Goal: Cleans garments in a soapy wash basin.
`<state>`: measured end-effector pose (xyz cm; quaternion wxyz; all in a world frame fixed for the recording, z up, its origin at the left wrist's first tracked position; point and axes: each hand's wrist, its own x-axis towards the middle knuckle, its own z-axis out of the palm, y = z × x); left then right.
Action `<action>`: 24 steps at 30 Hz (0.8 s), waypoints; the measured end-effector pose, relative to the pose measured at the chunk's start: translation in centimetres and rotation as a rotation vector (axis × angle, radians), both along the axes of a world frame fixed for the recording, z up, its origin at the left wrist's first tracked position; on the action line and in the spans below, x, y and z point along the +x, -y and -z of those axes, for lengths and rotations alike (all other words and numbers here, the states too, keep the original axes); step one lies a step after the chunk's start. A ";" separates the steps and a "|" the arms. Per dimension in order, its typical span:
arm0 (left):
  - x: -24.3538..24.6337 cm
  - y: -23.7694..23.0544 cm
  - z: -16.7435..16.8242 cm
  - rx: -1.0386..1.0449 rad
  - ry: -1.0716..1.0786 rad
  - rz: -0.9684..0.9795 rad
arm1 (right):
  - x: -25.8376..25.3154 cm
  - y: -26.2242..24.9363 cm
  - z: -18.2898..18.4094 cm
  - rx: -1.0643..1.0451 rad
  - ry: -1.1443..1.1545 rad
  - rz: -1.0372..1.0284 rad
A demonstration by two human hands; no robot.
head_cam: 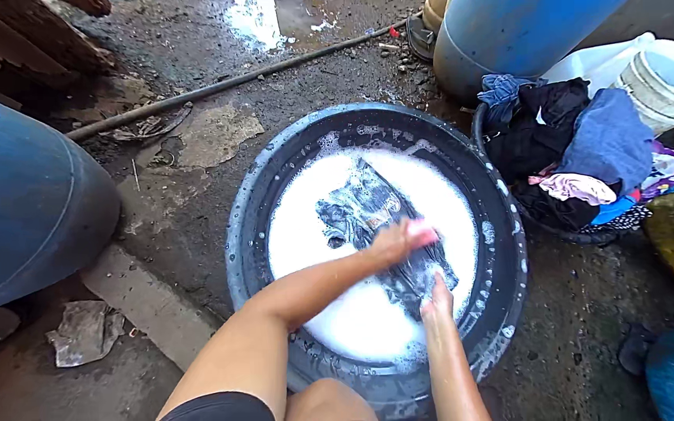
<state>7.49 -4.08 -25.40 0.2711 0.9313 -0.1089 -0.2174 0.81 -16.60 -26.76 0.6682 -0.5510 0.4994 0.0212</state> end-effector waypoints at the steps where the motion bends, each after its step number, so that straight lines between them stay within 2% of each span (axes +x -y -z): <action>1: 2.0 -1.6 0.3 0.029 0.019 -0.088 | 0.1 0.0 -0.1 0.003 -0.004 0.004; 3: 5.6 -4.2 1.2 0.102 0.096 -0.254 | 0.5 -0.2 -0.4 -0.011 -0.008 -0.001; 5: 5.0 -3.8 1.5 0.112 0.142 -0.282 | 0.5 -0.4 -0.3 -0.009 -0.005 -0.001; 7: 0.5 -0.7 1.4 0.043 0.144 -0.126 | 0.5 -0.3 0.0 0.008 0.003 0.009; 9: -3.6 0.9 -0.5 0.011 0.004 0.005 | 1.0 0.2 0.5 -0.033 0.016 0.008; 11: -3.9 -2.7 -0.1 0.034 0.046 -0.091 | 0.6 1.2 -0.2 0.029 0.039 -0.021; 15: 2.3 -13.3 0.9 0.222 0.116 -0.475 | 2.4 2.4 -3.6 0.303 0.138 -0.144; 17: 2.9 -14.9 0.4 0.264 0.062 -0.589 | 2.8 3.0 -3.5 0.350 0.198 -0.262; 18: 2.4 -14.1 0.0 0.231 0.063 -0.607 | 2.6 3.1 -3.1 0.292 0.184 -0.336; 20: -0.7 -9.3 -0.1 0.093 0.155 -0.529 | 2.0 2.2 -1.7 0.132 0.100 -0.422; 22: -4.8 -3.9 -0.3 0.013 0.126 -0.298 | 1.8 1.1 -1.2 0.042 0.048 -0.388; 24: -6.3 -3.1 -1.4 0.032 -0.019 -0.169 | 2.1 1.8 -2.2 0.059 0.055 -0.283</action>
